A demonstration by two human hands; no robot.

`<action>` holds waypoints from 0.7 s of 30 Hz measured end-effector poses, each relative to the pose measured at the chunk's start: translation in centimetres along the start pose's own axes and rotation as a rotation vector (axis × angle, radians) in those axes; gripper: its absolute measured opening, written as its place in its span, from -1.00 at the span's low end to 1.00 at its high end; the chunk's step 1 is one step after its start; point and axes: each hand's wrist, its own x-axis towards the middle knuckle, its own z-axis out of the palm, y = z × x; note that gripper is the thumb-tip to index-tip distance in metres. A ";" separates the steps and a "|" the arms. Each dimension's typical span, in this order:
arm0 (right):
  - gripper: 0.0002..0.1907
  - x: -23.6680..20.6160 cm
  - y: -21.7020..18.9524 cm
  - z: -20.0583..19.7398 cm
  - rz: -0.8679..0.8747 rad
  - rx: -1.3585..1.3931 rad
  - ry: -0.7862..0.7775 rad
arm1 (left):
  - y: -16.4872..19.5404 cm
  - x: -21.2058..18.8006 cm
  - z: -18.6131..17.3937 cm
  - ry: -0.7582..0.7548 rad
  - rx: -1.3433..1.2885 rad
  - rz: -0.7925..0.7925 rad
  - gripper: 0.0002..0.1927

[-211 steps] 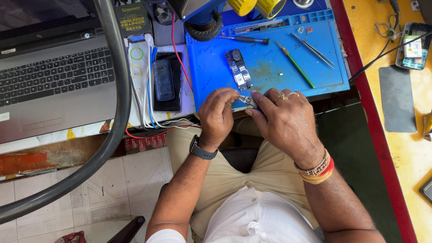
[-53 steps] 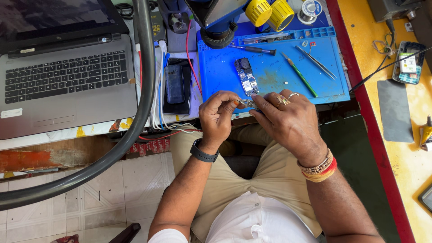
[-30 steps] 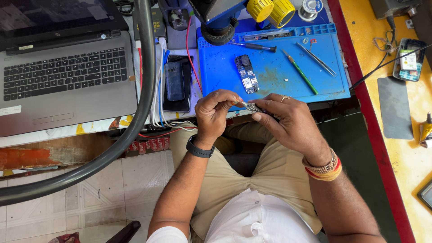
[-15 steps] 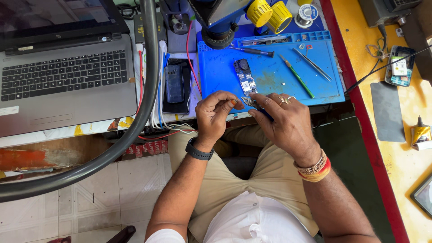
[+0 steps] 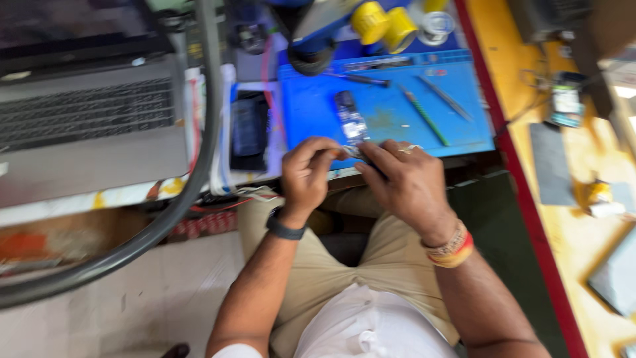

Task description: The person selects a small component from a compartmentalized box and places it on a blue work mat. They use a green pencil-like tool to scrape or clean the component, then use pliers to trim or adjust it. The work is performed on a bench with a laptop, microscope, and other tools visible.

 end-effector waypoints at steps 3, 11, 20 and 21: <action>-0.73 -0.5 1.2 0.0 0.095 -0.040 0.086 | -0.1 -0.1 0.6 0.037 -0.101 -0.016 -0.89; -0.73 -1.0 6.7 -0.9 0.320 -0.186 0.142 | 0.4 -0.1 1.7 0.004 0.059 -0.029 -0.93; -0.64 -1.3 9.1 1.1 0.309 -0.244 0.106 | -0.8 -0.3 1.6 0.007 0.144 -0.064 -0.95; -0.66 -1.5 9.3 1.5 0.309 -0.267 0.095 | -1.1 0.0 1.6 0.014 0.149 -0.063 -0.95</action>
